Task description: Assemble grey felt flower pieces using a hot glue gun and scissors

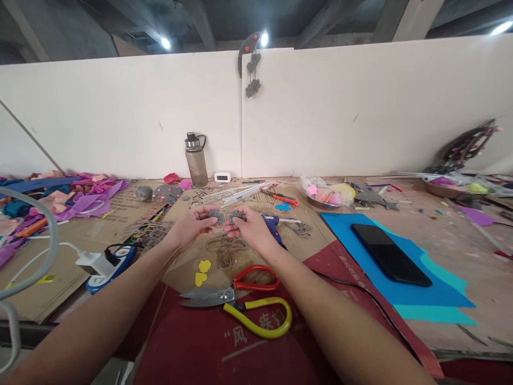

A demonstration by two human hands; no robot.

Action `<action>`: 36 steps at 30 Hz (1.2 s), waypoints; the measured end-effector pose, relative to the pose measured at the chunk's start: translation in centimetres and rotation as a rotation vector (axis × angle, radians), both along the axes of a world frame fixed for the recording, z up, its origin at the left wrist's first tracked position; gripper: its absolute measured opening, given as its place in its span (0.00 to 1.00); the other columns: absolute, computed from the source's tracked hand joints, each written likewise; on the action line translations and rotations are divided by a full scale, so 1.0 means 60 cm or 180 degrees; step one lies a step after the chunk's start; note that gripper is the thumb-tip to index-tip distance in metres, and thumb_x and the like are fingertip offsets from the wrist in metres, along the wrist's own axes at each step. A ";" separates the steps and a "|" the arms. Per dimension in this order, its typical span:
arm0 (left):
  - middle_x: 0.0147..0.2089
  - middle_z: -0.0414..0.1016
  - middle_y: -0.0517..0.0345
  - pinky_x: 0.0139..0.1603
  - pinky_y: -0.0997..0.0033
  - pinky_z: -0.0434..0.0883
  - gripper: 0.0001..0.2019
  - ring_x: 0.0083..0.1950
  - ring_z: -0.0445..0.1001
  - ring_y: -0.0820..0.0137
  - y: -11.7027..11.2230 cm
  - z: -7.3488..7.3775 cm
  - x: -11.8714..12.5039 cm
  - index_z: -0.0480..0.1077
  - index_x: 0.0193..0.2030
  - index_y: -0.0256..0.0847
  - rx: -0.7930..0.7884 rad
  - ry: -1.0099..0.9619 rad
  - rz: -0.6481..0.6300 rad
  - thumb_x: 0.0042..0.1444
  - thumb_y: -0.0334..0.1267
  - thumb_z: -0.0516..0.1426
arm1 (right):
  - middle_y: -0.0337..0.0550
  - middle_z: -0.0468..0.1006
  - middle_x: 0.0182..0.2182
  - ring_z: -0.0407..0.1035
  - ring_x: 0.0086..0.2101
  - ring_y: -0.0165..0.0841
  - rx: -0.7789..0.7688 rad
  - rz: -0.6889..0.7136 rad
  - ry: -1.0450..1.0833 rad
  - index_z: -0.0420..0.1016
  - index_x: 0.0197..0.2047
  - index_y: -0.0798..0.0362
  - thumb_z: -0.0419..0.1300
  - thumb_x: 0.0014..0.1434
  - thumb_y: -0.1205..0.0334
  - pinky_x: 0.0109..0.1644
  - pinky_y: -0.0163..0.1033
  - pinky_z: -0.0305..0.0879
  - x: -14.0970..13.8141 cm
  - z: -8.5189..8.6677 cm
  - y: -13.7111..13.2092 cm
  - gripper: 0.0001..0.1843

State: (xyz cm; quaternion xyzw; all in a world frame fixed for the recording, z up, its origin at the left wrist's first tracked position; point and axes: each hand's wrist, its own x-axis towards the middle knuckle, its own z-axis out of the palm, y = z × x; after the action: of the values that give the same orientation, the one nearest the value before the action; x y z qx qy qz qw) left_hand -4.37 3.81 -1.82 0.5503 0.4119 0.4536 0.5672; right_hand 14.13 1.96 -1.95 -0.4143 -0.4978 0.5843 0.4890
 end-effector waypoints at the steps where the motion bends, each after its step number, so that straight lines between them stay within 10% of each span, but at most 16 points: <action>1: 0.31 0.75 0.57 0.28 0.74 0.71 0.24 0.31 0.75 0.71 -0.001 0.001 0.000 0.71 0.48 0.35 0.0036 0.0056 0.0016 0.43 0.37 0.68 | 0.38 0.77 0.29 0.74 0.29 0.30 -0.0001 0.0008 0.0011 0.66 0.38 0.51 0.58 0.52 0.64 0.32 0.36 0.71 -0.001 0.001 -0.001 0.08; 12: 0.35 0.78 0.54 0.32 0.75 0.70 0.19 0.37 0.78 0.69 -0.017 0.013 0.010 0.72 0.48 0.36 -0.0039 -0.0323 -0.0442 0.48 0.37 0.65 | 0.32 0.69 0.17 0.58 0.19 0.24 0.0212 -0.0215 -0.0219 0.65 0.29 0.52 0.63 0.46 0.56 0.23 0.31 0.50 -0.003 0.001 -0.006 0.12; 36: 0.38 0.79 0.52 0.52 0.66 0.75 0.20 0.42 0.80 0.67 -0.015 0.018 0.003 0.74 0.48 0.34 -0.0460 -0.0738 -0.0329 0.46 0.22 0.61 | 0.33 0.68 0.16 0.60 0.19 0.25 0.0206 -0.0633 -0.0339 0.67 0.29 0.52 0.63 0.45 0.57 0.21 0.31 0.51 0.007 -0.007 0.009 0.11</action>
State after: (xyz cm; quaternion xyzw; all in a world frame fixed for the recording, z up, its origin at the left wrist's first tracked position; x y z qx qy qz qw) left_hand -4.18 2.92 -0.73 0.4724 0.3464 0.4534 0.6718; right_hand 14.53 2.50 -2.36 -0.4760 -0.4980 0.4938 0.5306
